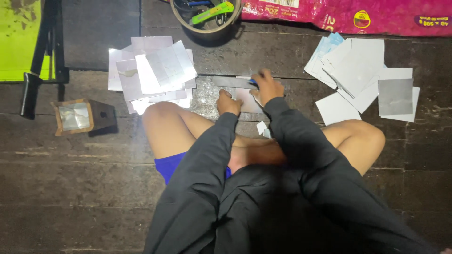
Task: Marking and cutting small pieces of paper using a utility knife and a ruler while sitting on the floor
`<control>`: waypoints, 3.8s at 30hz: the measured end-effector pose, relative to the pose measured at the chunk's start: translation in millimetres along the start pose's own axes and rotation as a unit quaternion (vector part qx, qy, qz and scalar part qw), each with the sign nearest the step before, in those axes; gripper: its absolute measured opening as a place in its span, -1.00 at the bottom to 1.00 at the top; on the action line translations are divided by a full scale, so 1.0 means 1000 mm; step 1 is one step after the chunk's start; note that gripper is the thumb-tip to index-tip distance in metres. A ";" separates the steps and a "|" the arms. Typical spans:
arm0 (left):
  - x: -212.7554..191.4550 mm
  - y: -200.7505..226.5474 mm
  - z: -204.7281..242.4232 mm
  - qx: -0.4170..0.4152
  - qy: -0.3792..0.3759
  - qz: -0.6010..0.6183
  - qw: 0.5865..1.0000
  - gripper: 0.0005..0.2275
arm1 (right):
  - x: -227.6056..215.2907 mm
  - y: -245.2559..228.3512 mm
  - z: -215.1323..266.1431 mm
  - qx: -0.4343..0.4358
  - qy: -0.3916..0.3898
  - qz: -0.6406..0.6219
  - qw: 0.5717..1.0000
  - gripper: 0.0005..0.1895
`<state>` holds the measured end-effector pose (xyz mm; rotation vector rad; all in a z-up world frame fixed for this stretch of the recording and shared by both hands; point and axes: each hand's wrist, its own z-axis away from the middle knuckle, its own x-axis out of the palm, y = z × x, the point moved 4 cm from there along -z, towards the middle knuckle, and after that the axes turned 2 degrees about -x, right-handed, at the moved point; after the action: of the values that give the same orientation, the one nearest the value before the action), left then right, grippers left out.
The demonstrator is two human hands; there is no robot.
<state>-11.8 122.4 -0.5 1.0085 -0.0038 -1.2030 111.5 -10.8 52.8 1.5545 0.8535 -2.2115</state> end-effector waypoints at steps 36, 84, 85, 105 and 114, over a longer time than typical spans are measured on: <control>-0.028 0.055 0.042 0.202 0.039 -0.410 0.889 -0.31 | 0.001 0.077 0.006 0.132 0.111 -0.161 0.972 -0.43; -0.034 0.052 0.040 0.116 0.001 -0.360 0.926 -0.30 | -0.051 0.050 0.005 0.009 -0.058 0.250 0.966 -0.87; -0.034 0.055 0.041 0.114 0.004 -0.359 0.926 -0.30 | -0.061 0.030 -0.001 0.005 -0.057 0.251 0.966 -0.87; 0.034 0.020 0.017 0.225 0.118 -0.217 0.943 -0.46 | 0.024 0.086 0.024 0.203 0.024 -0.158 0.966 -0.34; 0.031 0.015 -0.021 0.073 0.048 0.024 0.996 -0.51 | 0.083 0.126 -0.006 0.215 0.095 -0.392 0.889 -0.74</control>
<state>23.1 112.7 -18.4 1.1878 -0.0396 -1.1218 156.4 -97.8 -62.4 1.8714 1.2925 -3.0121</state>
